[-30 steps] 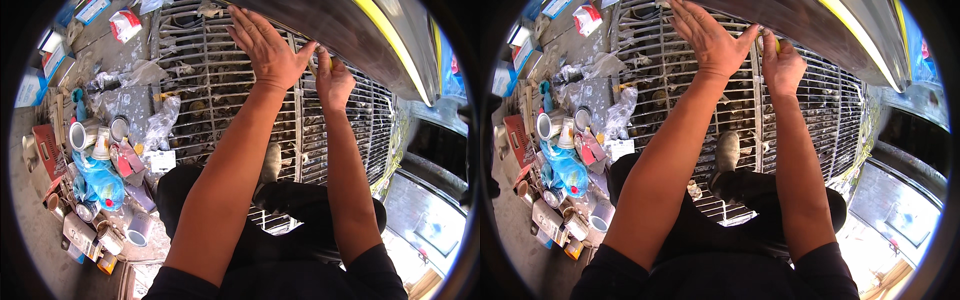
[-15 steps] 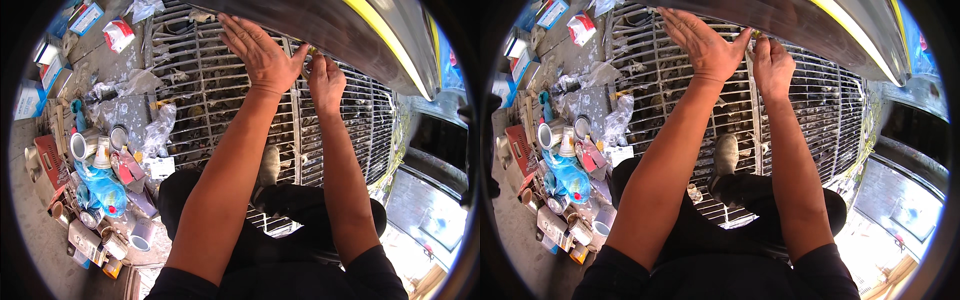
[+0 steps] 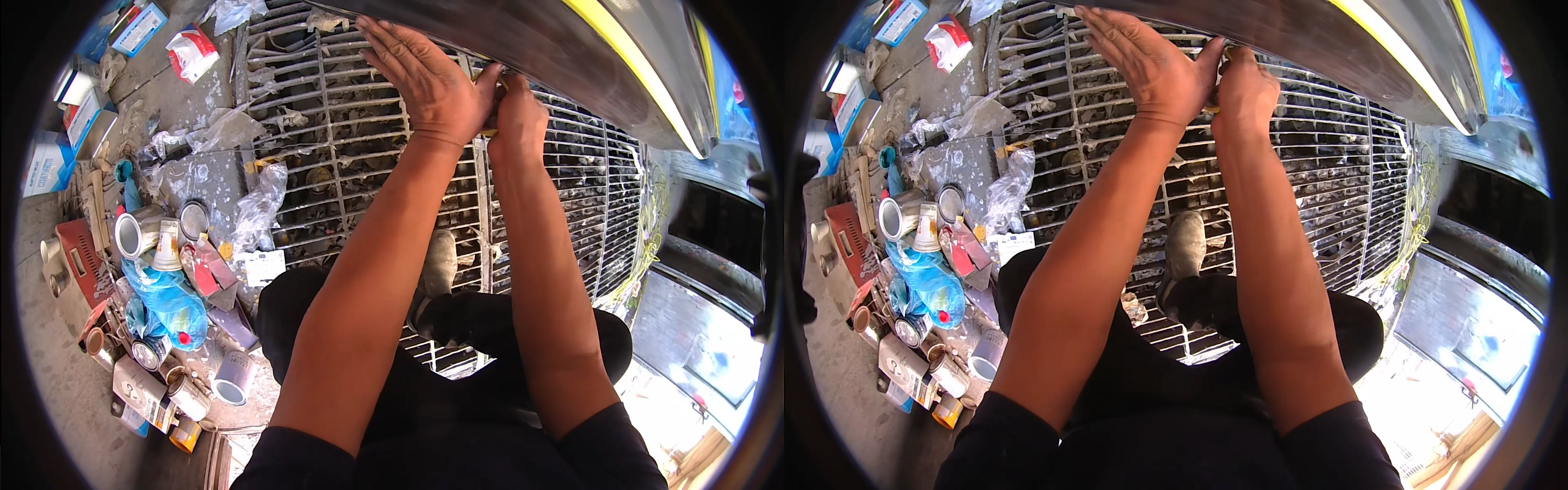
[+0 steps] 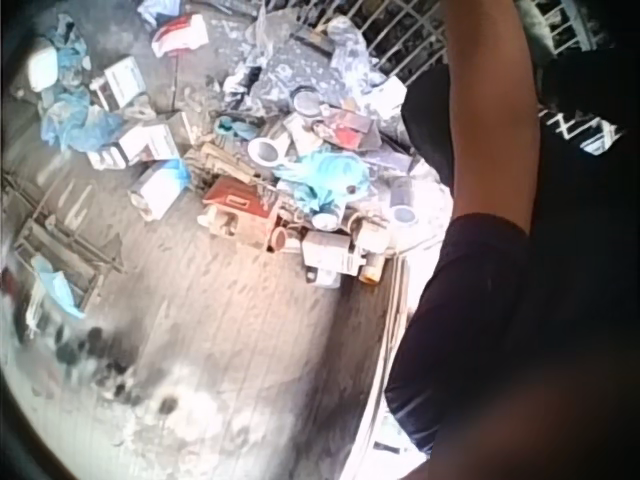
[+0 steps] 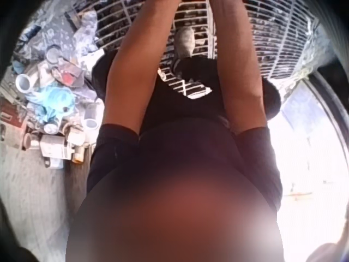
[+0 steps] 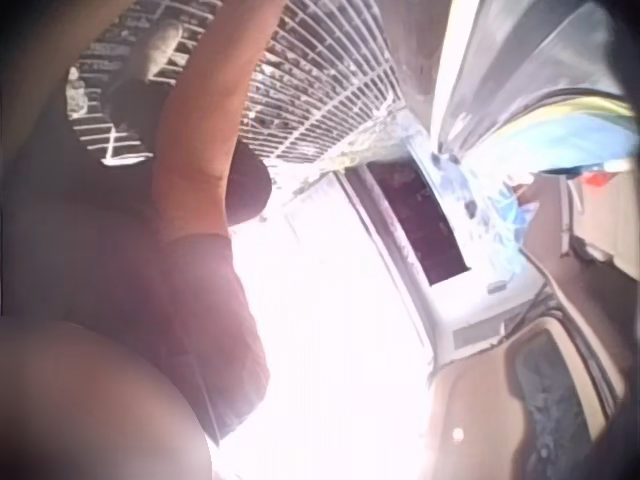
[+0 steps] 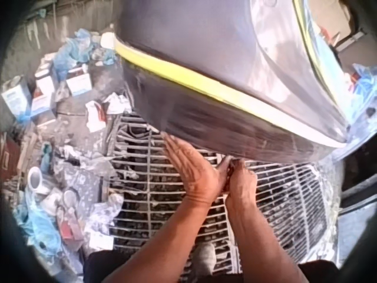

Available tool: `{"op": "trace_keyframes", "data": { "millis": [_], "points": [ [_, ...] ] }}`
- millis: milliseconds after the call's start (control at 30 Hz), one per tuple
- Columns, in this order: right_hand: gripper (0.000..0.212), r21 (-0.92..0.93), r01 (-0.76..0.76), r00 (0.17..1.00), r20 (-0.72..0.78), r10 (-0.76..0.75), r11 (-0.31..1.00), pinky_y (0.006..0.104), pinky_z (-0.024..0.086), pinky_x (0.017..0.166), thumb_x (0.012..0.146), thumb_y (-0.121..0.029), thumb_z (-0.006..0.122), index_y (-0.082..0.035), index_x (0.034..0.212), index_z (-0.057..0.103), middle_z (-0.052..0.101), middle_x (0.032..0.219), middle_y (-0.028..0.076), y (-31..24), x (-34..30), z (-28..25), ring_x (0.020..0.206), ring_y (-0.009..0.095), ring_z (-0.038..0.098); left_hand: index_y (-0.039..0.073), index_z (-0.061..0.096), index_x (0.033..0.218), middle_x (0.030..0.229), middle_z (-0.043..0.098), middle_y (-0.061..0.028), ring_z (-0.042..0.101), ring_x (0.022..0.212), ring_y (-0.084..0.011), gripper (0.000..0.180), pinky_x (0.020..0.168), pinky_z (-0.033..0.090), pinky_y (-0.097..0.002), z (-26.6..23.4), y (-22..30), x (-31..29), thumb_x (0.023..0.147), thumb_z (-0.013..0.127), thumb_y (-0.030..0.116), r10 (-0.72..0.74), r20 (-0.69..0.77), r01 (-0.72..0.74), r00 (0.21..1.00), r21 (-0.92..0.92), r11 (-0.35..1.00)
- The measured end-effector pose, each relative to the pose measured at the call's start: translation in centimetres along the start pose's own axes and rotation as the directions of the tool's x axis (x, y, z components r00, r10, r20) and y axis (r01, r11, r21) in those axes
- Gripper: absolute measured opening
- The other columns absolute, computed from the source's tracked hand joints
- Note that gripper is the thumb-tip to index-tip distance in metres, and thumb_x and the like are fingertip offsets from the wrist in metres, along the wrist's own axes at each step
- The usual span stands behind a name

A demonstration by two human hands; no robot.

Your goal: The person applies yellow masking tape along the edges of a car door and body panel. They smooth the tape by hand to ensure it adheres evenly along the contours of the vehicle.

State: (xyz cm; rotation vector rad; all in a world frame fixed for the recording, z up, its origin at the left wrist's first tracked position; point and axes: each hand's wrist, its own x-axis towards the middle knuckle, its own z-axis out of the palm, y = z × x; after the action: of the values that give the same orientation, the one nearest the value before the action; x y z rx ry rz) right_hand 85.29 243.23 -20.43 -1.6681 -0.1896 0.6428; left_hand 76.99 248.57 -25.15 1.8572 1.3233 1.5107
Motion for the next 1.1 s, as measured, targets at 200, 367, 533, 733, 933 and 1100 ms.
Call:
{"op": "trace_keyframes", "data": {
  "millis": [200, 367, 533, 733, 933, 1100],
  "points": [
    [0.031, -0.262, -0.065, 0.995, -0.089, 0.043, 0.963, 0.0384, 0.055, 0.062, 0.104, -0.03, 0.069, -0.001, 0.093, 0.071, 0.063, 0.083, 0.006, 2.9, -1.0, -5.5, 0.064, 0.019, 0.06, -0.028, -0.01, 0.162, 0.169, -0.007, -0.057, -0.004, 0.163, -0.0695, 0.153, 0.129, 0.002, -0.0801, -0.4, 0.4, -0.1, 0.083, 0.091, 0.055, -0.027, 0.025, 0.026, 0.999, 0.035, 0.999],
    [0.035, -0.064, -0.226, 0.973, 0.022, 0.228, 0.972, 0.0343, 0.048, 0.055, 0.105, -0.03, 0.068, -0.003, 0.084, 0.062, 0.051, 0.066, 0.004, 6.5, -2.6, -7.7, 0.052, 0.017, 0.049, -0.028, -0.011, 0.161, 0.168, -0.008, -0.0575, -0.005, 0.163, -0.0693, 0.153, 0.129, 0.002, -0.0807, -0.5, 0.5, -0.1, 0.083, 0.092, 0.054, 0.01, -0.008, -0.01, 1.0, 0.02, 1.0],
    [0.033, -0.137, -0.269, 0.955, 0.093, 0.283, 0.953, 0.034, 0.05, 0.057, 0.106, -0.026, 0.069, -0.003, 0.084, 0.063, 0.051, 0.065, 0.003, 7.9, -4.4, -7.7, 0.05, 0.015, 0.047, -0.026, -0.013, 0.163, 0.169, -0.009, -0.056, -0.006, 0.164, -0.0681, 0.153, 0.129, 0.001, -0.08, -0.5, 0.7, -0.3, 0.083, 0.091, 0.053, -0.009, -0.001, 0.009, 1.0, -0.016, 1.0],
    [0.034, -0.141, -0.263, 0.946, 0.155, 0.283, 0.955, 0.0319, 0.044, 0.057, 0.106, -0.029, 0.07, -0.002, 0.084, 0.066, 0.055, 0.068, 0.002, 9.4, -5.1, -8.4, 0.056, 0.013, 0.051, -0.024, -0.013, 0.164, 0.171, -0.01, -0.0548, -0.005, 0.164, -0.0678, 0.147, 0.129, 0.002, -0.0794, 0.1, 1.5, -1.0, 0.086, 0.089, 0.047, 0.011, -0.009, -0.011, 1.0, 0.017, 1.0],
    [0.039, -0.225, -0.24, 0.947, 0.161, 0.279, 0.944, 0.0295, 0.039, 0.056, 0.105, -0.031, 0.071, -0.005, 0.077, 0.066, 0.055, 0.068, 0.0, 10.2, -5.7, -8.7, 0.058, 0.01, 0.048, -0.027, -0.01, 0.163, 0.17, -0.009, -0.0557, -0.003, 0.164, -0.068, 0.143, 0.13, 0.005, -0.0783, 0.6, 1.6, -1.0, 0.087, 0.088, 0.044, -0.029, 0.005, 0.029, 1.0, 0.031, 0.999],
    [0.036, -0.242, -0.256, 0.94, 0.164, 0.3, 0.936, 0.0299, 0.04, 0.056, 0.105, -0.029, 0.07, -0.005, 0.08, 0.069, 0.057, 0.068, -0.001, 10.2, -6.6, -8.4, 0.057, 0.009, 0.049, -0.027, -0.003, 0.163, 0.171, -0.002, -0.0531, 0.002, 0.164, -0.0656, 0.142, 0.13, 0.009, -0.0785, 0.7, 1.6, -0.9, 0.085, 0.091, 0.046, -0.018, -0.066, 0.02, 0.998, 0.027, 0.999]
  ]
}}
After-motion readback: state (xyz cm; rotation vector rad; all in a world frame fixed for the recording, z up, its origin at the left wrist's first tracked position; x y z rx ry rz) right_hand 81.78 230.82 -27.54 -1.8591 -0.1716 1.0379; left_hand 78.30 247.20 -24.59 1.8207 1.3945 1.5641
